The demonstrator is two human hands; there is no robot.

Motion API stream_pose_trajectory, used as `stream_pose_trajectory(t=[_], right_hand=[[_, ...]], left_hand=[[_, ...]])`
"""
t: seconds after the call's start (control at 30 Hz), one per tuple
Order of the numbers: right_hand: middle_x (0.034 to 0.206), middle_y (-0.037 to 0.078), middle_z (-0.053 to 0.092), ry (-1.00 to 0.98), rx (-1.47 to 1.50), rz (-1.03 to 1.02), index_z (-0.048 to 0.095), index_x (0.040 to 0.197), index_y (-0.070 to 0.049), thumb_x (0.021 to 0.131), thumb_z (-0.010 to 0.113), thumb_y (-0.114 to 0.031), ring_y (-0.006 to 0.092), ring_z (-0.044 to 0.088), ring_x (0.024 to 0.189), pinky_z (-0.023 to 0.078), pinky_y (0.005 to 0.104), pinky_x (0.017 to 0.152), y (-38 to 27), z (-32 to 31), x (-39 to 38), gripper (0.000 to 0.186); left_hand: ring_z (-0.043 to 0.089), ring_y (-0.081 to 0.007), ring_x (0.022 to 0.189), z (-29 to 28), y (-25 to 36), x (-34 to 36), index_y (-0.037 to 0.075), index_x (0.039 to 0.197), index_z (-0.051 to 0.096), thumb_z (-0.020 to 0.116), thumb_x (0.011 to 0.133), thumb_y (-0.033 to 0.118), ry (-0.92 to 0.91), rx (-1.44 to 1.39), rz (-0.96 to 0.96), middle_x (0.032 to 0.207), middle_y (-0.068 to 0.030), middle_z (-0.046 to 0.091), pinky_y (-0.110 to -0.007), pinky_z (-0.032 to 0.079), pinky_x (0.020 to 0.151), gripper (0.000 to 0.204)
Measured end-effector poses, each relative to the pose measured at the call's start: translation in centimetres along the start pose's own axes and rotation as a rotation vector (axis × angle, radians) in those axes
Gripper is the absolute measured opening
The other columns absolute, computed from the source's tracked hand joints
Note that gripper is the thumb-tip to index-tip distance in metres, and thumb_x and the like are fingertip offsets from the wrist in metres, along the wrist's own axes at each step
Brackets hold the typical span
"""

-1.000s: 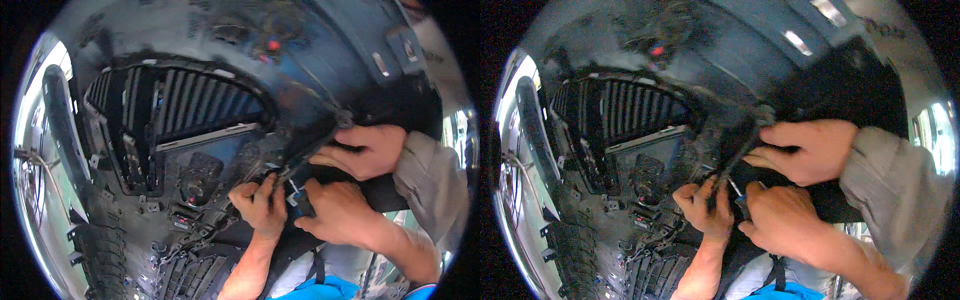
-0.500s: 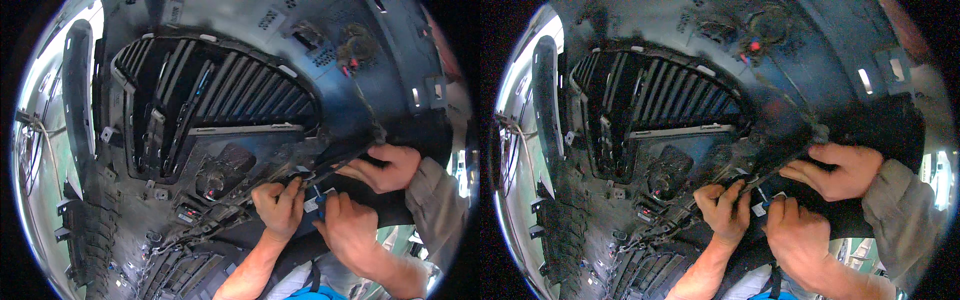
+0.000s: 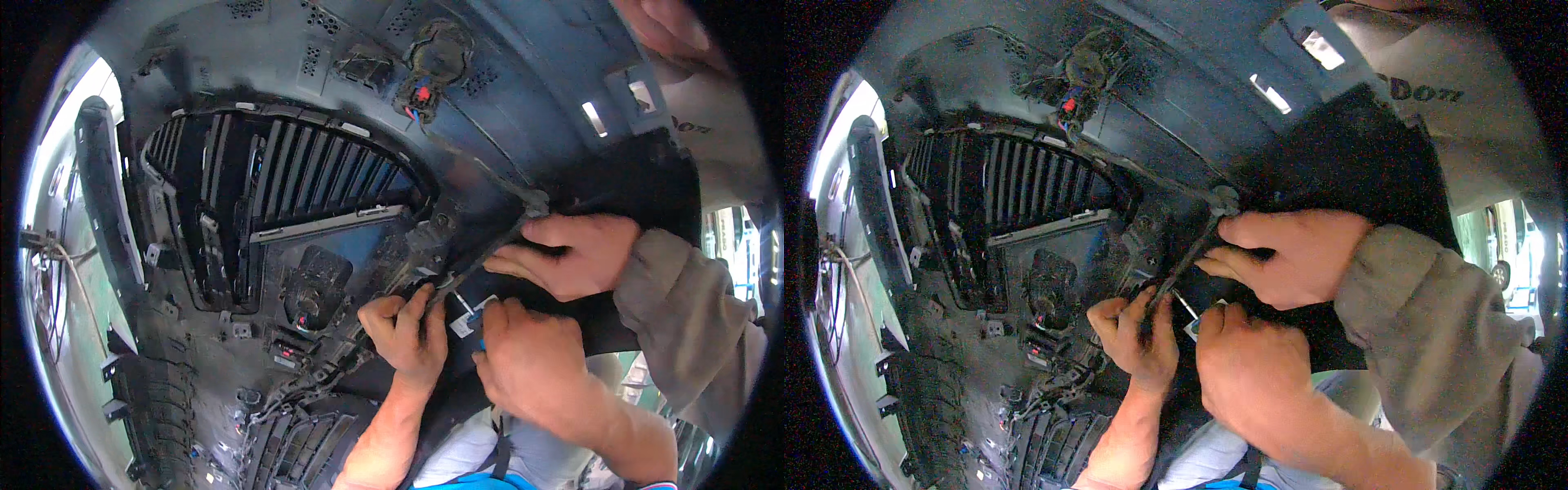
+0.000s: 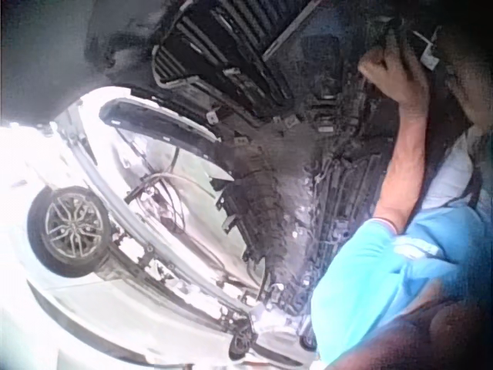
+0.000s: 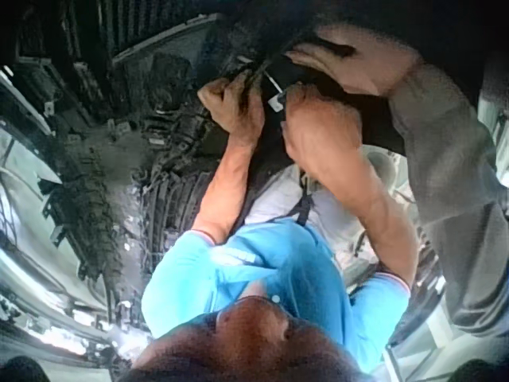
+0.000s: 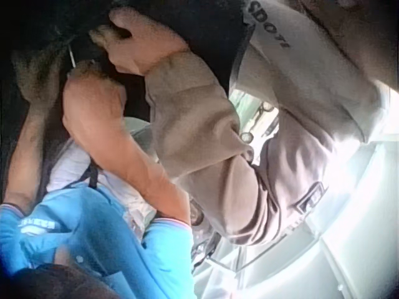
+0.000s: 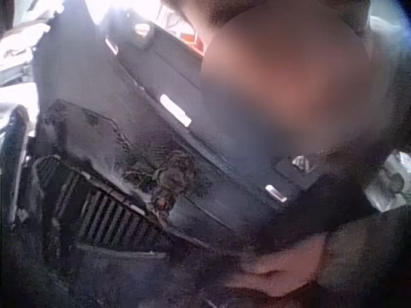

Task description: The person removes a car bumper from the vehicle using a screwdriver and hands, then works on the detached bumper on the floor, prying and adjusting clips and panels. The person handles the bumper and a plastic underbody panel, using tools to detach and reposition components.

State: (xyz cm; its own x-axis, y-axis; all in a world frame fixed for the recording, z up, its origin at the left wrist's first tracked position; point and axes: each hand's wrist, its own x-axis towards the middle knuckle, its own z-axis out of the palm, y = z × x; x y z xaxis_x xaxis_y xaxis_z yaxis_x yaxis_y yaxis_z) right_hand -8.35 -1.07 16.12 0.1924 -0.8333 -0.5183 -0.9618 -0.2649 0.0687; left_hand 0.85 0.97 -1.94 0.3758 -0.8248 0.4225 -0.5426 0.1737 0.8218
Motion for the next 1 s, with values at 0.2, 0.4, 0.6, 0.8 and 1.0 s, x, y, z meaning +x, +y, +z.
stream_pose_trajectory(t=[0.2,0.4,0.6,0.8,1.0], right_hand=[[0.086,0.010,0.064,0.129,0.179,-0.250,0.065,0.099,-0.004,0.073,0.075,-0.021,0.0271,0.068,0.079,0.055,0.0388,0.065,2.0,-1.6,-6.1,0.032],[0.095,0.012,0.070,-0.023,0.365,-0.456,0.069,0.109,-0.004,0.074,0.080,-0.025,0.0276,0.072,0.085,0.057,0.0375,0.074,13.2,2.7,-10.1,0.042],[0.101,0.018,0.073,-0.396,0.512,-0.084,0.070,0.115,-0.002,0.068,0.087,-0.033,0.0341,0.071,0.092,0.056,0.0397,0.082,28.7,17.7,-5.5,0.059],[0.110,0.011,0.073,-0.562,0.081,-0.274,0.071,0.110,-0.015,0.071,0.079,-0.048,0.0346,0.068,0.104,0.055,0.0470,0.086,29.5,38.9,2.8,0.052],[0.107,0.010,0.072,-0.302,0.430,-0.270,0.071,0.114,-0.016,0.079,0.076,-0.043,0.0342,0.068,0.101,0.054,0.0452,0.085,24.5,43.3,2.5,0.045]], left_hand=[[0.055,-0.0272,0.082,-0.2,0.2,0.6,0.007,0.099,0.072,0.085,0.074,0.006,0.025,0.039,0.059,0.089,-0.0104,0.053,-0.036,0.046,0.069,0.028],[0.053,-0.0285,0.081,-0.5,0.4,1.0,0.004,0.097,0.071,0.085,0.072,0.006,0.042,0.028,0.139,0.087,-0.0103,0.054,-0.038,0.043,0.070,0.028],[0.053,-0.0308,0.081,-0.3,0.9,1.1,0.003,0.093,0.068,0.084,0.071,0.006,0.099,0.060,0.157,0.086,-0.0118,0.054,-0.040,0.044,0.070,0.027],[0.056,-0.0323,0.083,-0.6,1.0,1.0,0.003,0.094,0.068,0.084,0.072,0.008,0.119,0.094,0.195,0.088,-0.0125,0.056,-0.041,0.046,0.070,0.028],[0.058,-0.0319,0.084,-0.5,1.6,0.9,0.002,0.092,0.068,0.083,0.073,0.007,0.105,0.125,0.218,0.088,-0.0130,0.057,-0.042,0.047,0.071,0.025]])
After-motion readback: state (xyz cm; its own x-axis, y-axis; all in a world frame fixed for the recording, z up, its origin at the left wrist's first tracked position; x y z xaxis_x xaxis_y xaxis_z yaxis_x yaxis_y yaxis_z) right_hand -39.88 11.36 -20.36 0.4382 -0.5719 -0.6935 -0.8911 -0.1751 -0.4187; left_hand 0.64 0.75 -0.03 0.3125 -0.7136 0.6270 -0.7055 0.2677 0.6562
